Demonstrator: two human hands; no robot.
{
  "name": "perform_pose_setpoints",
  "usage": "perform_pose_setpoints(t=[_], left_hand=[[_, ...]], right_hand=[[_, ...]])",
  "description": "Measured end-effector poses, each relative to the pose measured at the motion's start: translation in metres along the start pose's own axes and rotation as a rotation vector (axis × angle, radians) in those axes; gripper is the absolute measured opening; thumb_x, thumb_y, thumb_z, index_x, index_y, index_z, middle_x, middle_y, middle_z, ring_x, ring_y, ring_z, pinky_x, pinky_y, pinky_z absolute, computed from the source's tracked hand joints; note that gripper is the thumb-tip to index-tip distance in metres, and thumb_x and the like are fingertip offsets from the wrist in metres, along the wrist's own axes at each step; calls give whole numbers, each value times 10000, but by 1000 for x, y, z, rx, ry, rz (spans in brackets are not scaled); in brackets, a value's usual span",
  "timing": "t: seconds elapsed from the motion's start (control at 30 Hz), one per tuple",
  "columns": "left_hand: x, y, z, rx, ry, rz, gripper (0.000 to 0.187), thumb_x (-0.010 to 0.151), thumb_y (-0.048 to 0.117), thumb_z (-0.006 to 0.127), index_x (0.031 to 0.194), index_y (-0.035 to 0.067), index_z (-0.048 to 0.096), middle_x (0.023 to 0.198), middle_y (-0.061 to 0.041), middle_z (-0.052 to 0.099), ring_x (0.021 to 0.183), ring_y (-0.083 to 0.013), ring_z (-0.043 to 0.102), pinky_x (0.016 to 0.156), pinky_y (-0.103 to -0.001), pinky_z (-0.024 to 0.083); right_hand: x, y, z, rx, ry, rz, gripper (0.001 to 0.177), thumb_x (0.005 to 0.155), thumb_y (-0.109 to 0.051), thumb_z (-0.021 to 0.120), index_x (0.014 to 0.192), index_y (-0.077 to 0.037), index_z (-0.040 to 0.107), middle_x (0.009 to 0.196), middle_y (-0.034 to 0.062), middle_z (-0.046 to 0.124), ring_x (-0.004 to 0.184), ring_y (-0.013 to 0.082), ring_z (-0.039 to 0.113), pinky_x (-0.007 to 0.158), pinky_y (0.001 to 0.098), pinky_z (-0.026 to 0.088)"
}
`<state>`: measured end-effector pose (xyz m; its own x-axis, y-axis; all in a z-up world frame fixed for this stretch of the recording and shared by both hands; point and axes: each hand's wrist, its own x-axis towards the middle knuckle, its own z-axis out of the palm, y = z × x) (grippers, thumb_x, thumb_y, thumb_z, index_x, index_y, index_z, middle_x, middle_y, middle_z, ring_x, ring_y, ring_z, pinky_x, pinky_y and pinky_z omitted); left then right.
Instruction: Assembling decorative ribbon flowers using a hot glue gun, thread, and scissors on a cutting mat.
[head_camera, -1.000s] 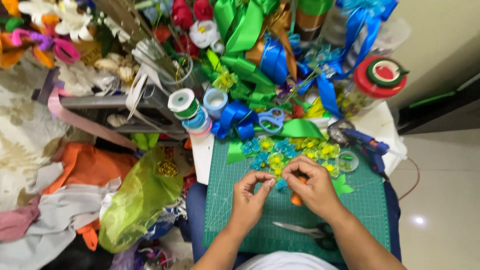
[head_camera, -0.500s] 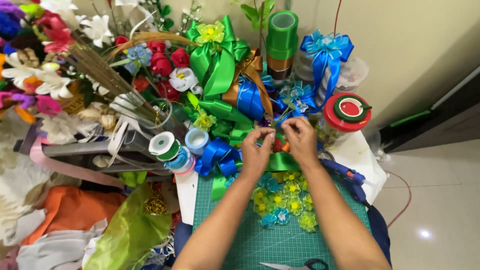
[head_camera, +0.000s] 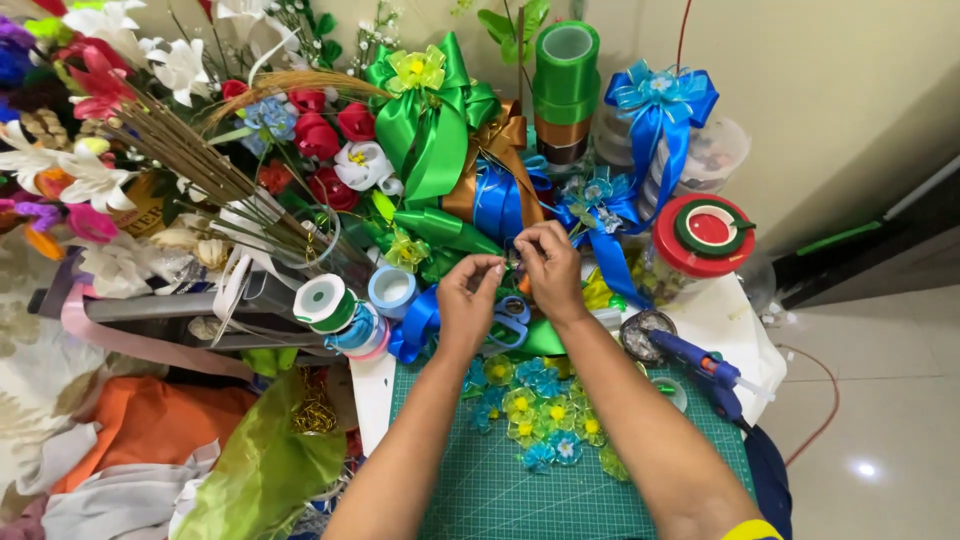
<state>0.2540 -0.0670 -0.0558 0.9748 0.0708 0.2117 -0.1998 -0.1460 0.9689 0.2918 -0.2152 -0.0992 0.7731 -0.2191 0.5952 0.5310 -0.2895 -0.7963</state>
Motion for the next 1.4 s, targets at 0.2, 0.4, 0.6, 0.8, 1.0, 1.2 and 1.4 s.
perform_pose_setpoints(t=[0.2, 0.4, 0.6, 0.8, 1.0, 1.2, 1.4], left_hand=[[-5, -10, 8, -38, 82, -36, 155, 918, 7, 703, 996, 99, 800, 857, -87, 787, 770, -124, 711, 719, -305, 589], [-2, -2, 2, -31, 69, -54, 144, 925, 35, 716, 1001, 121, 804, 837, -51, 778, 745, -88, 690, 688, -266, 576], [-6, 16, -4, -78, -27, -102, 122, 952, 50, 704, 1020, 94, 795, 858, -72, 782, 785, -100, 710, 705, -278, 578], [-12, 17, -11, -115, -22, -85, 112, 952, 44, 711, 1029, 74, 787, 849, -71, 765, 798, -106, 705, 768, -284, 587], [-17, 35, -16, -126, -23, -86, 101, 961, 49, 708, 1027, 58, 784, 850, -80, 766, 791, -107, 705, 771, -293, 588], [-14, 41, -20, -140, -35, -42, 101, 957, 37, 711, 1027, 48, 783, 822, -79, 754, 780, -103, 696, 775, -289, 580], [-12, 54, -19, -143, -63, 6, 96, 931, 57, 752, 1020, 56, 789, 780, -58, 731, 789, -76, 654, 787, -300, 581]], right_hand=[[-1, 13, 12, -107, -4, -69, 42, 1009, -131, 696, 983, -110, 722, 944, 58, 650, 857, 298, 701, 773, 393, 563], [-4, -7, 1, -47, -2, 12, 49, 997, -105, 711, 970, -114, 751, 948, 55, 675, 858, 273, 700, 772, 377, 548], [-6, -25, -10, -10, -49, 75, 37, 947, -105, 757, 936, -118, 789, 921, 58, 714, 861, 253, 714, 775, 362, 548], [-10, -23, -13, -57, -70, 76, 24, 914, -92, 756, 912, -114, 767, 937, 83, 710, 919, 317, 709, 814, 406, 546], [-24, -18, -17, -107, -41, 92, 46, 894, -82, 765, 894, -128, 770, 951, 73, 704, 951, 311, 706, 843, 407, 547], [-39, -6, -21, -142, -53, 116, 54, 888, -101, 764, 888, -154, 773, 962, 58, 691, 988, 305, 690, 897, 416, 536], [-48, -1, -22, -156, -53, 82, 42, 893, -96, 764, 884, -136, 756, 983, 81, 658, 1024, 348, 665, 923, 449, 522]])
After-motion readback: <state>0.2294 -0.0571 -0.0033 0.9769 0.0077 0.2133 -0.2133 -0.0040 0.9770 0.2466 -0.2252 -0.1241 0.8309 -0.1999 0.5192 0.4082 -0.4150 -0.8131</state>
